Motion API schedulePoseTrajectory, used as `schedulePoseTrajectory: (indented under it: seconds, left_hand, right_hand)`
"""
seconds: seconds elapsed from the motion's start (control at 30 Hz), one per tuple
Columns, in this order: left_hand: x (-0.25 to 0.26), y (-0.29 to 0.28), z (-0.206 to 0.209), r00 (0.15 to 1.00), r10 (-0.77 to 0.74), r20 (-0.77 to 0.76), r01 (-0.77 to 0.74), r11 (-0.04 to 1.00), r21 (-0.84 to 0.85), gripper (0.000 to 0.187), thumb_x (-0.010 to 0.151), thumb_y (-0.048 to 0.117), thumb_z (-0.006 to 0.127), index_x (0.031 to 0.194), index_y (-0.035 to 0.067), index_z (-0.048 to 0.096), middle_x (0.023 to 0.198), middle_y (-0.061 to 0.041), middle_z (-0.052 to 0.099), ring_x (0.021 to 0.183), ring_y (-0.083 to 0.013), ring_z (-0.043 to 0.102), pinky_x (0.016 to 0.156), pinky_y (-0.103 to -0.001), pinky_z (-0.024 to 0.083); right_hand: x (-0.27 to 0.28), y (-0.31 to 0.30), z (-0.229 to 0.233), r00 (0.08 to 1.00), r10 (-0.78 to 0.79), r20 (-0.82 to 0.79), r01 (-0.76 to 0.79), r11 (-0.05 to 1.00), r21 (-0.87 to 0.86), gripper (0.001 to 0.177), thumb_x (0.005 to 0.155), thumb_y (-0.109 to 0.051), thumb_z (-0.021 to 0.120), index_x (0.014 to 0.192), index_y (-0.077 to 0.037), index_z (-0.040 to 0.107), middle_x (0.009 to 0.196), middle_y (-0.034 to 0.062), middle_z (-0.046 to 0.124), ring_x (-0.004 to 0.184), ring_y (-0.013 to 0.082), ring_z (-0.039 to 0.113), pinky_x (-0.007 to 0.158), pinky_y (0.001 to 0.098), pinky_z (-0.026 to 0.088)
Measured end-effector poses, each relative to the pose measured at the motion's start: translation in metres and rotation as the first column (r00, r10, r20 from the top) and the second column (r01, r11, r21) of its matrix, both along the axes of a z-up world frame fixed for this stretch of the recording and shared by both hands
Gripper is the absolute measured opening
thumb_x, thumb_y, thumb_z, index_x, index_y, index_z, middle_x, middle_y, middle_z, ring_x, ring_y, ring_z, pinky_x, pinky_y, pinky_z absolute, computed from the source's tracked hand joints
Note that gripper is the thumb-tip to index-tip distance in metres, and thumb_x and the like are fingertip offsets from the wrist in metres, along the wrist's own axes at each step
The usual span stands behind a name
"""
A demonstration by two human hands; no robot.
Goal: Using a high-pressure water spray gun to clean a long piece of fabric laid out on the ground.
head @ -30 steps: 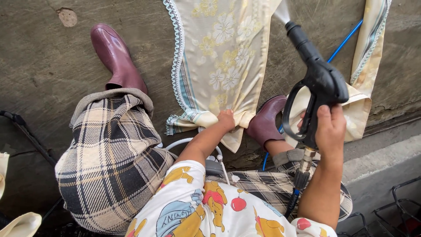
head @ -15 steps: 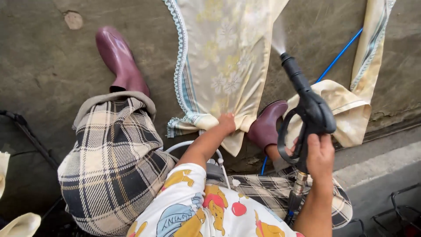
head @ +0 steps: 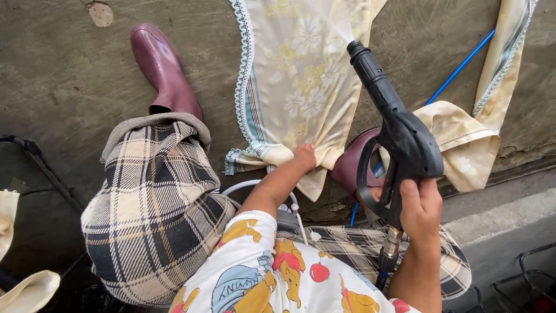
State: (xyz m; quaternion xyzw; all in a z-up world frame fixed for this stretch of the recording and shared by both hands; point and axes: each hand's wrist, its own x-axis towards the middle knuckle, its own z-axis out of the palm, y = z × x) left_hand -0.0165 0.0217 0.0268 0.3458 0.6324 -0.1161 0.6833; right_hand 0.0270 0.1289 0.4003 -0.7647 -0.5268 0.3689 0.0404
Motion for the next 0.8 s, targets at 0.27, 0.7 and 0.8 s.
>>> schedulePoseTrajectory:
  seconds: [0.27, 0.7, 0.8]
  left_hand:
    - [0.005, 0.001, -0.009, 0.999, -0.053, -0.005, 0.053, 0.998, 0.021, 0.038, 0.107, 0.040, 0.039, 0.115, 0.012, 0.063, 0.116, -0.013, 0.065, 0.118, -0.0389, 0.068, 0.100, -0.051, 0.055]
    - [0.026, -0.017, -0.041, 0.917, -0.396, 0.046, 0.388, 0.912, 0.129, 0.033, 0.100, 0.036, 0.059, 0.114, 0.006, 0.059, 0.110, -0.021, 0.059, 0.110, -0.0423, 0.061, 0.100, -0.056, 0.047]
    - [0.053, -0.042, -0.095, 0.992, -0.057, 0.111, 0.050, 0.997, 0.067, 0.042, 0.095, 0.047, 0.058, 0.114, 0.009, 0.058, 0.109, -0.020, 0.058, 0.107, -0.0459, 0.065, 0.087, -0.052, 0.054]
  right_hand:
    - [0.023, -0.025, -0.031, 1.000, -0.006, -0.008, 0.005, 0.997, -0.078, 0.029, 0.107, -0.028, 0.055, 0.125, -0.007, 0.061, 0.099, 0.0228, 0.070, 0.099, 0.0347, 0.067, 0.094, 0.0553, 0.048]
    - [-0.031, -0.009, -0.058, 0.917, 0.224, -0.330, -0.288, 0.944, -0.162, 0.047, 0.109, -0.031, 0.042, 0.150, -0.008, 0.043, 0.085, 0.0199, 0.072, 0.087, 0.0433, 0.072, 0.076, 0.0608, 0.056]
    - [-0.043, 0.001, -0.051, 0.899, 0.219, -0.378, -0.284, 0.951, -0.125, 0.039, 0.109, -0.027, 0.043, 0.143, -0.008, 0.049, 0.083, 0.0175, 0.074, 0.084, 0.0376, 0.074, 0.072, 0.0566, 0.058]
